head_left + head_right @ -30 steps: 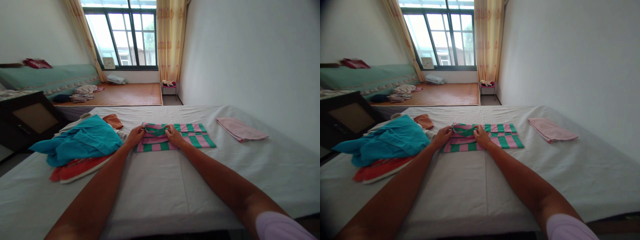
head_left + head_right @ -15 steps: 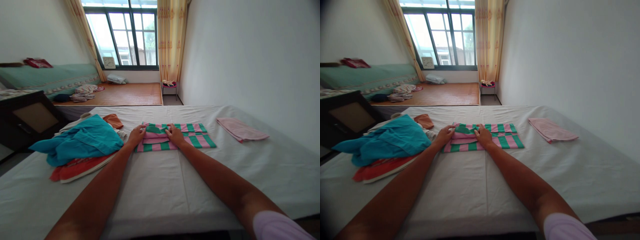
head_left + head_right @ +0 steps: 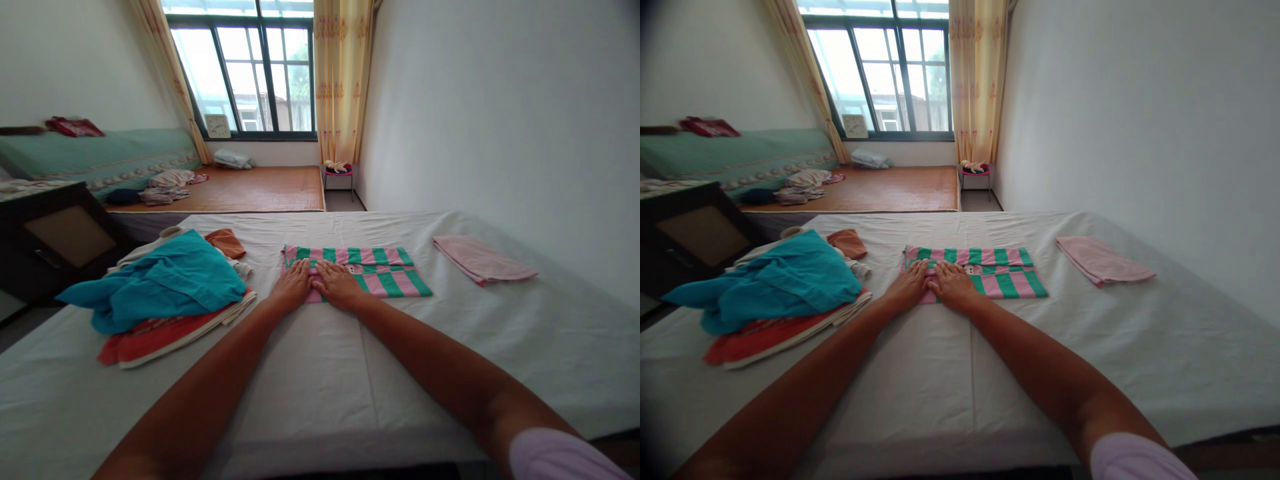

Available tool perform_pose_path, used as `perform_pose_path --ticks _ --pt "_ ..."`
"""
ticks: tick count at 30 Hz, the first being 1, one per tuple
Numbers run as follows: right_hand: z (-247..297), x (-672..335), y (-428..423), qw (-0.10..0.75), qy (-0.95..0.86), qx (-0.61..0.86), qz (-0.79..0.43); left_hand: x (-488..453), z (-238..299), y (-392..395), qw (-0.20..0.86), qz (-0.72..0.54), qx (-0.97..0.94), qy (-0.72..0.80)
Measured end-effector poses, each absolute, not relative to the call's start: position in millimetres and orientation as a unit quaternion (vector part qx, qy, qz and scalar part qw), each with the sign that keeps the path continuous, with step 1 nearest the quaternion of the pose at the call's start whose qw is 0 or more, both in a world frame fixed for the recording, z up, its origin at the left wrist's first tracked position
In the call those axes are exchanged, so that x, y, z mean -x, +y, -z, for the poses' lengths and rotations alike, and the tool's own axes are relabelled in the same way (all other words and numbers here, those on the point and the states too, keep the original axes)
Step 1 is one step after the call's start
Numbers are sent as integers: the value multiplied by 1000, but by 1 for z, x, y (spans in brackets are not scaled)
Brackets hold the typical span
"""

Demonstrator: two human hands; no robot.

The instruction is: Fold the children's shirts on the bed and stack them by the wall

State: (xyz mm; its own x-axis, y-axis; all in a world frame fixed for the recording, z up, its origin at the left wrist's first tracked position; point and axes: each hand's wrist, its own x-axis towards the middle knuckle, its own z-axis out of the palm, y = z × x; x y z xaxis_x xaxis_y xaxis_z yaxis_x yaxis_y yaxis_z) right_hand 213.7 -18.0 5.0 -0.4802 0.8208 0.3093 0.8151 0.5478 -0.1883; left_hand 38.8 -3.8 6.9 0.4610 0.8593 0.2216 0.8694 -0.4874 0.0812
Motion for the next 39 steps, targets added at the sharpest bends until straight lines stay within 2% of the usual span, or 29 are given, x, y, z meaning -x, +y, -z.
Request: perform_pose_path --ticks 6,14,23,34,39 --pt "-5 -235 -7 154 -845 512 -18 -35 -7 -5 -3 80 845 -528" --pt "-5 -238 -5 153 -833 531 -21 -21 -19 -1 -37 61 789 -610" --pt "-1 -246 0 153 -807 569 -38 -11 -14 6 -42 76 778 -623" --pt "-20 -322 3 122 -686 707 120 -10 -12 7 -46 75 778 -622" --pt "-12 -361 9 105 -644 746 133 -10 -14 5 -48 75 776 -625"
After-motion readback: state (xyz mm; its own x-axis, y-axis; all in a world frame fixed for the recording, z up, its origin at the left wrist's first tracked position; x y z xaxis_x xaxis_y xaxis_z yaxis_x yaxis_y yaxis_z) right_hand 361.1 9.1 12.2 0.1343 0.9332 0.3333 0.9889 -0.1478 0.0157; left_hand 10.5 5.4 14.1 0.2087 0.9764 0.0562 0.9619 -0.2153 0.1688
